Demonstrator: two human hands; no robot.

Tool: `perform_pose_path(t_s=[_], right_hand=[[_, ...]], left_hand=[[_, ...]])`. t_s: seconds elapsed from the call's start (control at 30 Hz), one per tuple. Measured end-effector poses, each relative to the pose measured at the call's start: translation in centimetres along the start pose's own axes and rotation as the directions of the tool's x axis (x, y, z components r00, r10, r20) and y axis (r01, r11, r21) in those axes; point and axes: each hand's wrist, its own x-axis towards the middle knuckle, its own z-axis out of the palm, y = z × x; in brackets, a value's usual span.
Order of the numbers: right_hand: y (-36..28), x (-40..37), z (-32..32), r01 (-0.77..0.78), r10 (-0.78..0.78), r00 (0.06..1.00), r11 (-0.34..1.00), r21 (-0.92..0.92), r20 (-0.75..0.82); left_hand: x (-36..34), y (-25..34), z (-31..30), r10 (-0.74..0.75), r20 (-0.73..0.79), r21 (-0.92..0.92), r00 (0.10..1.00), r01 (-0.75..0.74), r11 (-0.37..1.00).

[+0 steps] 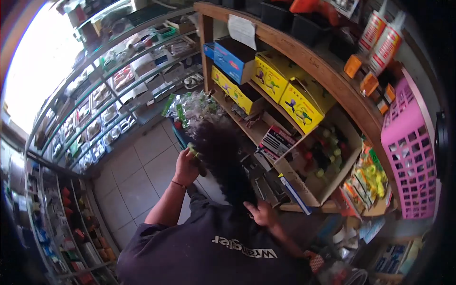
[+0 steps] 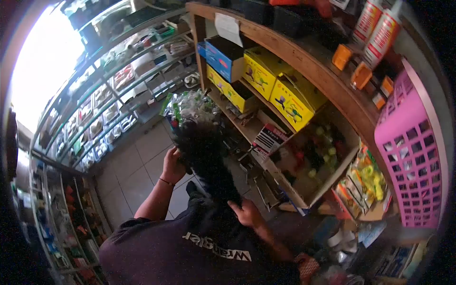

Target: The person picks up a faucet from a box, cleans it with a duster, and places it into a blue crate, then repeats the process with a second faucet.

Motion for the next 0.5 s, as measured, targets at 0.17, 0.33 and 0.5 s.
perform_pose_path(t_s=[0.17,0.33,0.5], right_hand=[[-3.8,0.7,-0.8,-0.157,0.136,0.987,0.939,0.307,0.087],[-3.6,0.3,-0.8,-0.123,0.108,0.989,0.979,0.16,0.098],[-4.5,-0.4,-0.7,-0.294,0.221,0.953,0.839,0.457,0.208]], left_hand=[[1.9,0.2,4.2,-0.006,0.249,-0.123,0.969,0.038,0.992],[3.4,-0.6,4.1,-0.091,0.526,-0.353,0.846,0.315,0.881],[-0.3,0.8,8.0,-0.069,0.312,-0.384,0.947,0.192,0.903]])
